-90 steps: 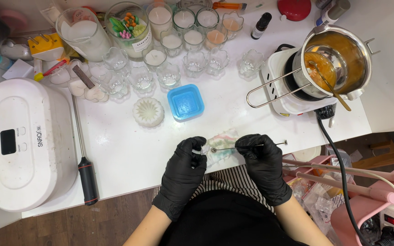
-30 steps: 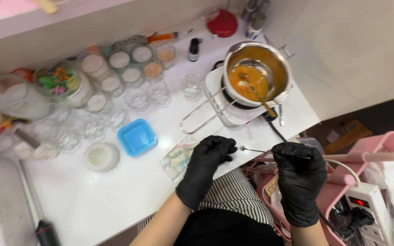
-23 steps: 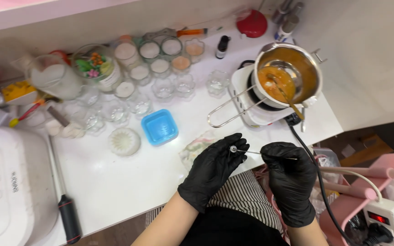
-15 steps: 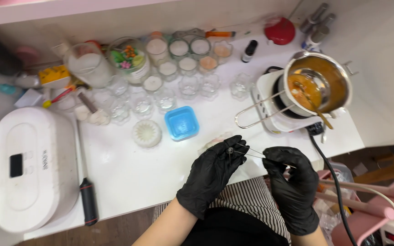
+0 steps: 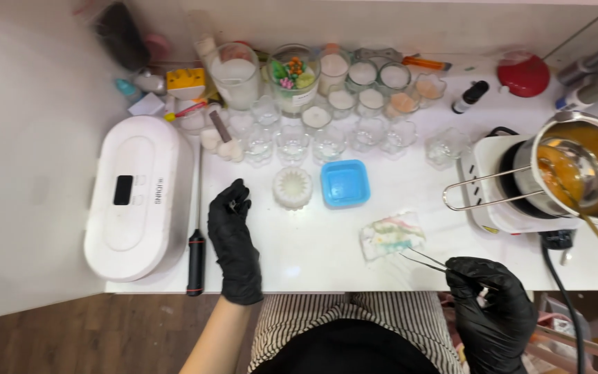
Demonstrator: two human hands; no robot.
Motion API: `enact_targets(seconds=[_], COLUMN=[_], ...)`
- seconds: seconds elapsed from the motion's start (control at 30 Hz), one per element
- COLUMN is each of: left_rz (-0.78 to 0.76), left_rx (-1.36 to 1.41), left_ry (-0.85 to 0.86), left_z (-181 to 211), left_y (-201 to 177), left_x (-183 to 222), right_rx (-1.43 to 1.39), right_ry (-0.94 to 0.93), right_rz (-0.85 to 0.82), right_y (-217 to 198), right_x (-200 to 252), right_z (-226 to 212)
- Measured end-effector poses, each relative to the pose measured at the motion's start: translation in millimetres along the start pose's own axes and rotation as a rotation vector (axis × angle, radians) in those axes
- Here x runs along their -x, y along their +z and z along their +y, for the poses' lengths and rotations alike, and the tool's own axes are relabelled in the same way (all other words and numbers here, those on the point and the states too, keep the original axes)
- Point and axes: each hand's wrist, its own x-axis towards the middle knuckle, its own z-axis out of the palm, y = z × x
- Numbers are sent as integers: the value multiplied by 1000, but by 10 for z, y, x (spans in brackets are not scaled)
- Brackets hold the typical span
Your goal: Melting wax and pouring it into molds to create candles.
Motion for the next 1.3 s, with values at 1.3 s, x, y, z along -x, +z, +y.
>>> enact_targets(seconds=[1.3], left_rz=[-923], left_rx=[-1112], left_ry=[775], left_z=[-175], left_y=[954], left_x=[734], right_rx=[83], right_ry=[-98], right_rz=[340], right_y=[-760], right_x=[-657], right_z=[153])
